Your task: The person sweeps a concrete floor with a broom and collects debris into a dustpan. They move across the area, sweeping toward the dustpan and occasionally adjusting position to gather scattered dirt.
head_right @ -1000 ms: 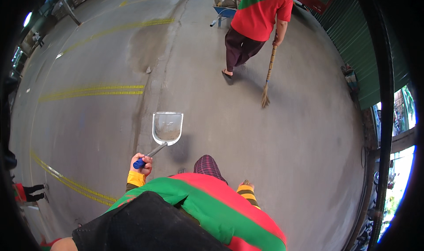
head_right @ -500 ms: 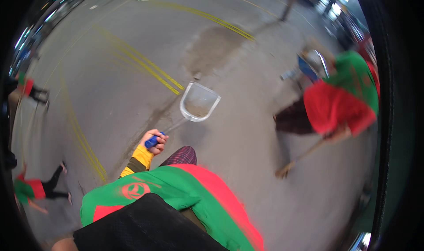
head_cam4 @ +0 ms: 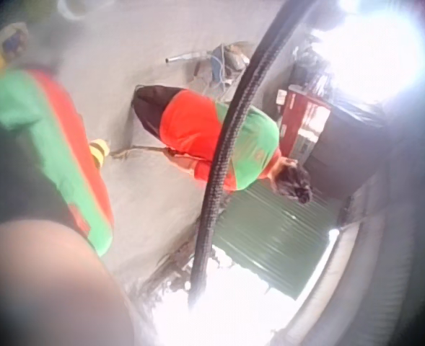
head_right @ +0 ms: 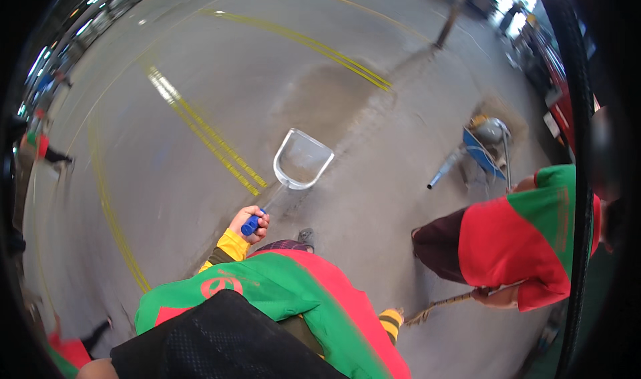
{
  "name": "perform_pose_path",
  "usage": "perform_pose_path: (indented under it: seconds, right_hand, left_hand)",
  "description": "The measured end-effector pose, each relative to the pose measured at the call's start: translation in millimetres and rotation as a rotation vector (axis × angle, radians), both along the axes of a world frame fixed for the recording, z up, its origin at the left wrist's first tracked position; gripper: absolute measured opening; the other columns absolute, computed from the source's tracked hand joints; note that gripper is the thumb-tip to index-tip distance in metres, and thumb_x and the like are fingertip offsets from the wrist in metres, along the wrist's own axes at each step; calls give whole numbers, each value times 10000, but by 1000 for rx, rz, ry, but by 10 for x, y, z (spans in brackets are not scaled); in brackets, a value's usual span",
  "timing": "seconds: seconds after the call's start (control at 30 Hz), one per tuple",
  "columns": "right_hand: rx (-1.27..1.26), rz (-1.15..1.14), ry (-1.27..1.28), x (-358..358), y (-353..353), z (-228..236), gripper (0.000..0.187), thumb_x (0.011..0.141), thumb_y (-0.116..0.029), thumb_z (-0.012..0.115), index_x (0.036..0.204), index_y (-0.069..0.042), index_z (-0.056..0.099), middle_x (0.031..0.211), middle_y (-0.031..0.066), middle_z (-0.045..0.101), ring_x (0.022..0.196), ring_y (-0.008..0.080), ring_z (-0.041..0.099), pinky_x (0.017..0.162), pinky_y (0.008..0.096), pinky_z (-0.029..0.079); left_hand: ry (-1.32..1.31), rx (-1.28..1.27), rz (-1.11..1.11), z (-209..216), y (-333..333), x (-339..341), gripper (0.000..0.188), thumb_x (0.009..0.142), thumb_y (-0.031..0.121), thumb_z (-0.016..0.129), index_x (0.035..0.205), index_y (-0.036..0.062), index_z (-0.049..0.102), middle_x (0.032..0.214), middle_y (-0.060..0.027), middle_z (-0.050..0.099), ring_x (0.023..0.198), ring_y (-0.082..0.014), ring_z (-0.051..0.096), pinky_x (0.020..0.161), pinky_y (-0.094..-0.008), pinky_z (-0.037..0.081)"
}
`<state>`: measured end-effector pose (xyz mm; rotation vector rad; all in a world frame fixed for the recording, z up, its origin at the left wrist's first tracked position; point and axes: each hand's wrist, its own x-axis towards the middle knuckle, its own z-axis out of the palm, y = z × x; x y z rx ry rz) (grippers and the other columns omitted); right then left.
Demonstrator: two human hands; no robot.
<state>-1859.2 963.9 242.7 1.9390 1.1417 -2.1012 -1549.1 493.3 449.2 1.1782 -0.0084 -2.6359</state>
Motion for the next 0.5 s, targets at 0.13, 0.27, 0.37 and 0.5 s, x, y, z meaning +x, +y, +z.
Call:
perform_pose_path:
  seconds: [0.13, 0.27, 0.37, 0.5]
  right_hand:
    - [64, -175, -43, 15, -174, 448, 422, 862, -233, 308, 1239, -101, 446, 1274, 45, 455, 1140, 172, 448, 884, 326, 411]
    - [90, -414, -105, -130, -668, 584, 432, 860, -226, 311, 1249, -91, 440, 1290, 49, 445, 1164, 173, 436, 908, 322, 403]
    - [109, -525, -92, -655, -1419, 713, 430, 856, -218, 316, 1247, -85, 437, 1283, 53, 441, 1161, 175, 431, 909, 321, 399]
    - [104, -537, -2, -1900, -2011, 1131, 403, 844, -196, 332, 1215, -77, 435, 1223, 60, 447, 1098, 181, 437, 864, 325, 398]
  left_hand:
    - [-7, 82, -231, 108, -413, -675, 119, 695, 150, 527, 721, 72, 442, 580, 38, 448, 466, -65, 454, 412, -223, 307]
    - [37, -14, -243, 156, -1403, -1652, 116, 702, 156, 516, 728, 87, 426, 623, 39, 445, 480, -67, 460, 415, -227, 320]
    - [32, 19, -269, 95, -2368, -2415, 251, 710, 143, 504, 900, -13, 448, 646, 34, 454, 487, -75, 467, 429, -238, 323]
    - [42, 40, -275, 158, -3003, -3484, 269, 715, 117, 502, 936, -28, 453, 653, 25, 473, 487, -82, 469, 417, -238, 308]
